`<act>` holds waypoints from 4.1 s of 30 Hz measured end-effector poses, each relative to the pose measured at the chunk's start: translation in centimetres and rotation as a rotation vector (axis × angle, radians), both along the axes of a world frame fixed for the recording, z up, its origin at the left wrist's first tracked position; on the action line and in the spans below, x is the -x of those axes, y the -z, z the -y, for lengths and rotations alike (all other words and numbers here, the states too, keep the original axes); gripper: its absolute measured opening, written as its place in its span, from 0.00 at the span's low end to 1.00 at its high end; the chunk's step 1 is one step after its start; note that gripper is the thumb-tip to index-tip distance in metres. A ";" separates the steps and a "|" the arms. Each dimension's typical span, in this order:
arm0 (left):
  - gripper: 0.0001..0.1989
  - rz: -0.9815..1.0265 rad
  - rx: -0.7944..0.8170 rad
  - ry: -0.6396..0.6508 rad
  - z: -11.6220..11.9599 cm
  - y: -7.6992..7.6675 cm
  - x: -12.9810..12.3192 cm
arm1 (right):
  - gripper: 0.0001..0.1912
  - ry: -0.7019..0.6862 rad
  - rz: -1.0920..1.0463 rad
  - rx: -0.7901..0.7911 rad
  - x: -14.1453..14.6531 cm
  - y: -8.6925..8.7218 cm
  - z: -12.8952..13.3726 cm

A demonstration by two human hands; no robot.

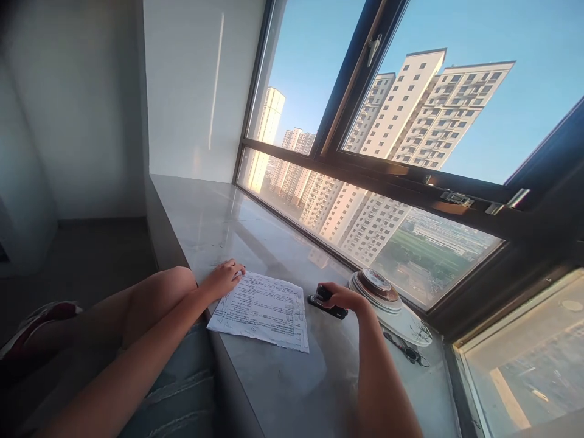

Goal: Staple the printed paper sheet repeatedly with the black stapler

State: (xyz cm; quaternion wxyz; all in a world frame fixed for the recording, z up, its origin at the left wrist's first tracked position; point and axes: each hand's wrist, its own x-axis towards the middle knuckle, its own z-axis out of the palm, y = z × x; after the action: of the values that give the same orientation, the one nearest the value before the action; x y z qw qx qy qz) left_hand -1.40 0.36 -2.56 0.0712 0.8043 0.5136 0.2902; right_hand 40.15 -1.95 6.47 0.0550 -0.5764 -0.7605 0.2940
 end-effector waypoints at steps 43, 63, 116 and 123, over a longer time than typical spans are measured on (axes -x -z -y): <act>0.11 0.017 0.022 -0.016 -0.1 -0.6 -0.3 | 0.15 -0.180 0.117 -0.231 9.9 1.8 -1.9; 0.12 0.004 0.051 -0.007 0.1 -1.0 -0.5 | 0.15 -0.100 0.322 -0.256 10.7 3.0 -2.2; 0.15 0.043 0.006 -0.006 -0.2 0.1 0.0 | 0.24 -0.237 -0.392 -0.381 15.3 4.7 1.0; 0.16 0.072 -0.035 0.006 -0.9 0.9 0.1 | 0.28 -0.230 -0.440 -0.362 11.6 6.4 -0.1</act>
State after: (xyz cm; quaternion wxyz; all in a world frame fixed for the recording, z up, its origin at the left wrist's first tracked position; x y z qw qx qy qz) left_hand -1.53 1.23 -3.51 0.0765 0.7961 0.5030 0.3277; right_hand 28.60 -1.90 0.11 0.2865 -0.3899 -0.8305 0.2758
